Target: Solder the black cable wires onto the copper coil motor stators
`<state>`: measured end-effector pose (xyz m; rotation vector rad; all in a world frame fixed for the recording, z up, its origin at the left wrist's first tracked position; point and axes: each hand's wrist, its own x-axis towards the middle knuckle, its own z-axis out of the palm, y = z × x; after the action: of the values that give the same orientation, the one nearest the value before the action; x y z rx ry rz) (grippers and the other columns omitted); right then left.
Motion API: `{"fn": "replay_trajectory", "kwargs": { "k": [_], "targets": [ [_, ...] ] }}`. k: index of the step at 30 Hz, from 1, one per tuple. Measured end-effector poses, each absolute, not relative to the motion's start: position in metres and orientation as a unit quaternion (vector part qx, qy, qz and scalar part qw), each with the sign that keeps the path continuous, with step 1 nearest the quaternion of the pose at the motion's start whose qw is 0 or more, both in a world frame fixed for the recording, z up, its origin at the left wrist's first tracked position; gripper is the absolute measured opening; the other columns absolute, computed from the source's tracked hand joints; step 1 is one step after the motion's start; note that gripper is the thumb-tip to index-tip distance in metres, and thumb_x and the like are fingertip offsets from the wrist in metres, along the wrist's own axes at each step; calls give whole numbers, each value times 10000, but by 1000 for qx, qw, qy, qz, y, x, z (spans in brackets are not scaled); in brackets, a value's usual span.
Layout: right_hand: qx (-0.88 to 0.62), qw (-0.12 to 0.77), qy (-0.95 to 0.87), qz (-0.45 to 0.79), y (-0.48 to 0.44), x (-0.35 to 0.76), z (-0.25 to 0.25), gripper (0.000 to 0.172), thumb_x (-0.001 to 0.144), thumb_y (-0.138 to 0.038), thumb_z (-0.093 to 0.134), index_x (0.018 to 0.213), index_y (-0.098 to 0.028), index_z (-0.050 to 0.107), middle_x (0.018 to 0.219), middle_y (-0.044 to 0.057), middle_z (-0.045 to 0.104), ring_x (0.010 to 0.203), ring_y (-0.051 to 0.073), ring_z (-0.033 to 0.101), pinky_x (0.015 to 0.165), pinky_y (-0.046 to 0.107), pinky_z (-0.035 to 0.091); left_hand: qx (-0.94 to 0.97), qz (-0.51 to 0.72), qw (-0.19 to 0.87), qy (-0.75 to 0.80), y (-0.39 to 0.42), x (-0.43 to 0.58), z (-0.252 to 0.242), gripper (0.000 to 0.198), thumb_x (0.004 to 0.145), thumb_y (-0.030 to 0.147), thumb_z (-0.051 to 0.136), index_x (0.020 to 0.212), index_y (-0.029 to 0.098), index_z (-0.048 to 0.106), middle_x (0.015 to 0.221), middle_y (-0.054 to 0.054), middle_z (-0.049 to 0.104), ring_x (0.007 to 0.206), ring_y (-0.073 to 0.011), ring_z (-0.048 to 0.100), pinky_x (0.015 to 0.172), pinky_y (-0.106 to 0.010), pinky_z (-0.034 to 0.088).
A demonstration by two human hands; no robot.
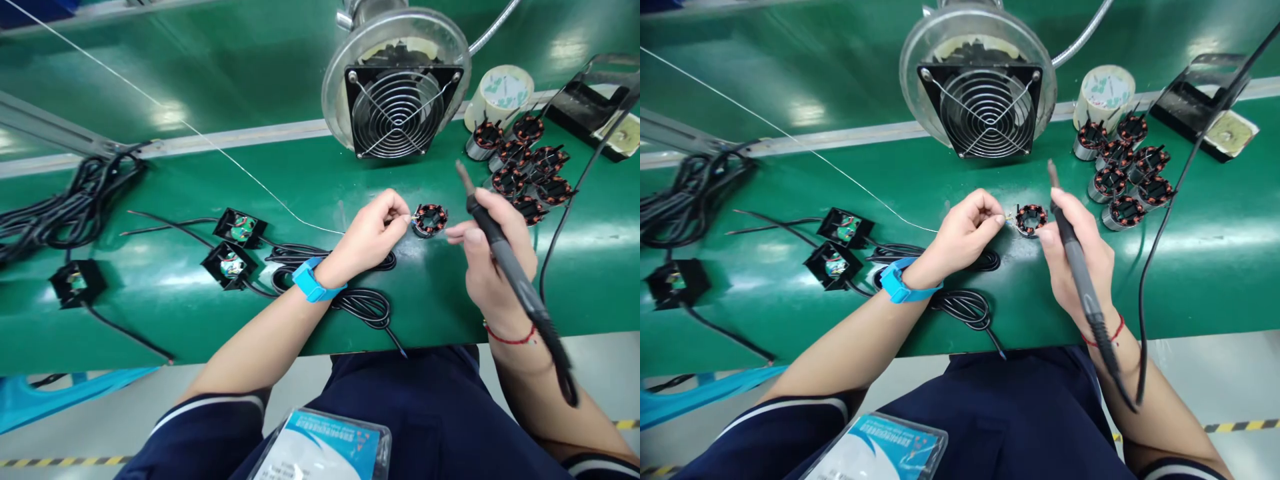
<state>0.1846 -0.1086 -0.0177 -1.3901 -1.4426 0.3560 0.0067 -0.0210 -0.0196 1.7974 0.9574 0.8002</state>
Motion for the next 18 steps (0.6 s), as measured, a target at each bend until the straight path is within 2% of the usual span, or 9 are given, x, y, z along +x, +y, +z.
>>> {"fn": "replay_trajectory", "kwargs": {
  "k": [6,11,18],
  "targets": [
    [-556,566,-601,96,-134,183,-29,290,884,-329,703,1167,-280,663,951,10,711,698,161,686,665,329,593,756,318,413,397,-21,9,-18,92,880,149,524,812,205,494,767,12,564,705,-123,510,670,-271,426],
    [-549,564,-606,113,-135,182,-26,186,911,-360,654,1084,-306,693,835,12,734,560,179,653,536,341,562,754,312,409,410,-21,8,-18,85,878,159,538,818,210,505,778,6,572,715,-127,530,682,-280,449],
    [-550,552,-612,137,-135,180,-27,187,907,-359,665,1087,-311,686,857,9,743,561,174,655,532,342,558,751,324,411,402,-21,8,-16,96,864,135,548,808,206,517,778,7,565,722,-121,541,695,-283,468]
  ]
}}
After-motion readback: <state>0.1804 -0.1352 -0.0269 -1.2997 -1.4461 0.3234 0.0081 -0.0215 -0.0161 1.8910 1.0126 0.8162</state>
